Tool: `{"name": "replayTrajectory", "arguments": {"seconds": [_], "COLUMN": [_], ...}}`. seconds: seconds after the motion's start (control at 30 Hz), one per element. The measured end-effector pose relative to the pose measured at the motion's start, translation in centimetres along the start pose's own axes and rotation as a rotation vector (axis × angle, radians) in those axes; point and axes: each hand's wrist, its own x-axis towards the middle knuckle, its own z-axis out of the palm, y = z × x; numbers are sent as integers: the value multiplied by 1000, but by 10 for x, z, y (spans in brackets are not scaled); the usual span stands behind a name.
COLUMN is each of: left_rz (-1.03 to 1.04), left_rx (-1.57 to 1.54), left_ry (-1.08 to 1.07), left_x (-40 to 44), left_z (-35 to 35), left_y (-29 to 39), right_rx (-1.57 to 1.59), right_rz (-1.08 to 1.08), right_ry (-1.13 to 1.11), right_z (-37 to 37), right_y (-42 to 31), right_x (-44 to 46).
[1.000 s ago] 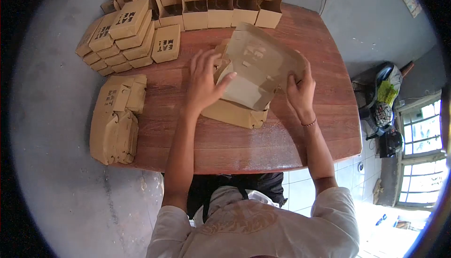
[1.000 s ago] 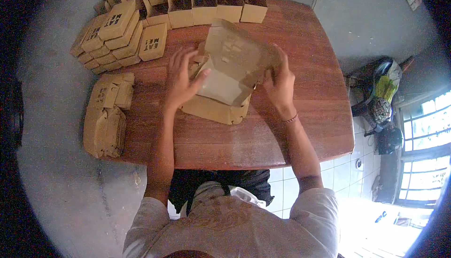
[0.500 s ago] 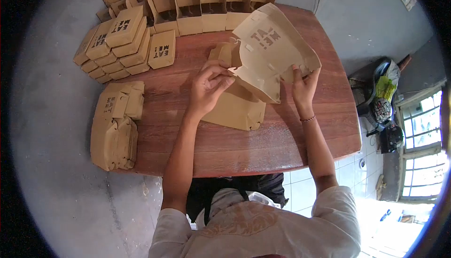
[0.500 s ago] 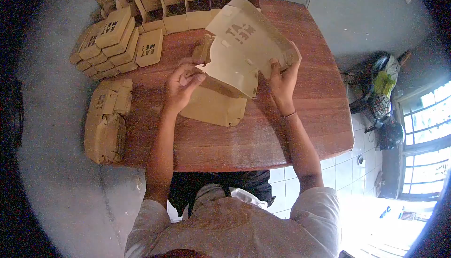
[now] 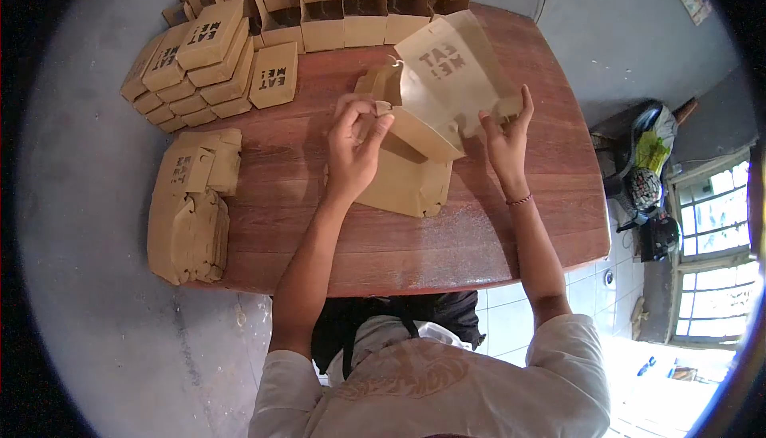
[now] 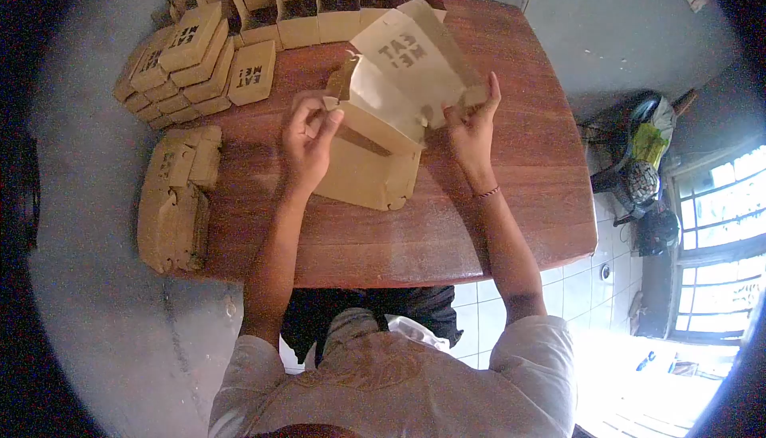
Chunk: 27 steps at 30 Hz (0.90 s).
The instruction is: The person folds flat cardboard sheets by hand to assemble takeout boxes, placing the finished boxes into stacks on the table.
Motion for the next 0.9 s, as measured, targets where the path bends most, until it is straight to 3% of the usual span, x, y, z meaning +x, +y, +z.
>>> {"name": "replayTrajectory", "arguments": {"seconds": [0.07, 0.17, 0.27, 0.37, 0.47, 0.57, 0.9], "left_rz": [146, 285, 516, 597, 615, 608, 477], "left_rx": [136, 399, 541, 572, 580, 576, 492], "left_ry": [90, 75, 6, -122, -206, -246, -222], "left_x": [1, -3, -12, -18, -24, -25, -26], "left_z": [-1, 3, 10, 20, 27, 28, 34], "left_y": [-5, 18, 13, 25, 22, 17, 15], "right_rx": [-132, -424, -54, 319, 344, 387, 367], "right_rz": [-49, -417, -94, 257, 317, 418, 433], "right_ry": [56, 216, -127, -269, -423, -444, -531], "right_z": [1, 3, -6, 8, 0, 2, 5], "right_y": [-3, -30, -47, -79, -62, -84, -71], "right_x": [-1, 1, -10, -25, -23, -21, -24]}}
